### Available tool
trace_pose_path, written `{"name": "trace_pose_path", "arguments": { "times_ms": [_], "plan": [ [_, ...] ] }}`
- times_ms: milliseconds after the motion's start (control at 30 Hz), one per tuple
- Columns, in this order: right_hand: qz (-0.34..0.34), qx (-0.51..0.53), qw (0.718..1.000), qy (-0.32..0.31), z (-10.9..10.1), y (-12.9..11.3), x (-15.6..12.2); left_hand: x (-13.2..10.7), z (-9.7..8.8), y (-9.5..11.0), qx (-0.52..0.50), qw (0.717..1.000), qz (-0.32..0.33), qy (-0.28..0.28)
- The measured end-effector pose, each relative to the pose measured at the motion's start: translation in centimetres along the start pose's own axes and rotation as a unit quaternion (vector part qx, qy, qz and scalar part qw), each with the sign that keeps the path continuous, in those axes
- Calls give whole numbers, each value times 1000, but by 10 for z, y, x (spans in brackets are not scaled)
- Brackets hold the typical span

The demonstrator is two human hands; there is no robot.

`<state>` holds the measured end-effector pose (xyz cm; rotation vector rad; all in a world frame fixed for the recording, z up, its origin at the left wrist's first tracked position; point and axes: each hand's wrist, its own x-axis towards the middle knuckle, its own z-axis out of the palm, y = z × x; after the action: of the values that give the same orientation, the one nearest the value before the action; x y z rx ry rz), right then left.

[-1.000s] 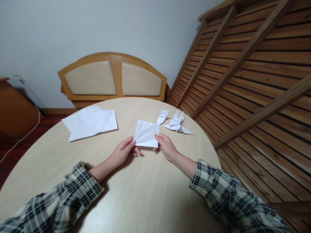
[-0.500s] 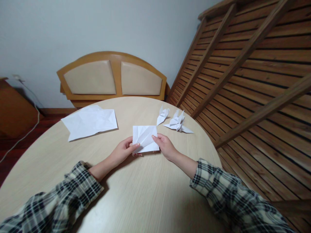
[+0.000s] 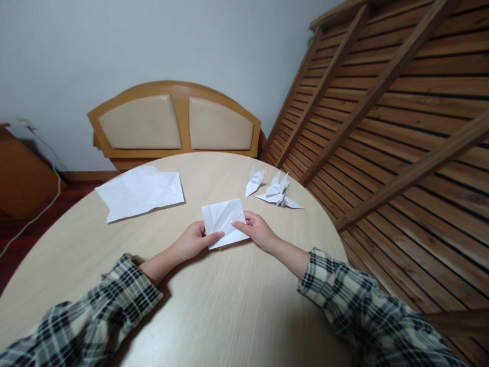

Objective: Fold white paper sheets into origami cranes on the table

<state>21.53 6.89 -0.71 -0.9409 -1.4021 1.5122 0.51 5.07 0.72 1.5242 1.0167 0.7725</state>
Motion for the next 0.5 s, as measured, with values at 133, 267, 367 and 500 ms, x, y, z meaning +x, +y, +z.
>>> {"name": "trace_pose_path", "arguments": {
  "times_ms": [133,267,367,500],
  "plan": [
    [-1,-17,1000,2,1,-1,0,1,-1,-2,13,1000,-1,3],
    [-1,-33,999,13,1,0,0,2,-2,-4,33,999,-6,-7],
    [-1,-37,999,7,1,0,0,3,-3,-5,51,999,-5,-13],
    [0,-28,1000,-5,1,-2,-1,3,-4,-7,66,998,0,-16]
  ]
}}
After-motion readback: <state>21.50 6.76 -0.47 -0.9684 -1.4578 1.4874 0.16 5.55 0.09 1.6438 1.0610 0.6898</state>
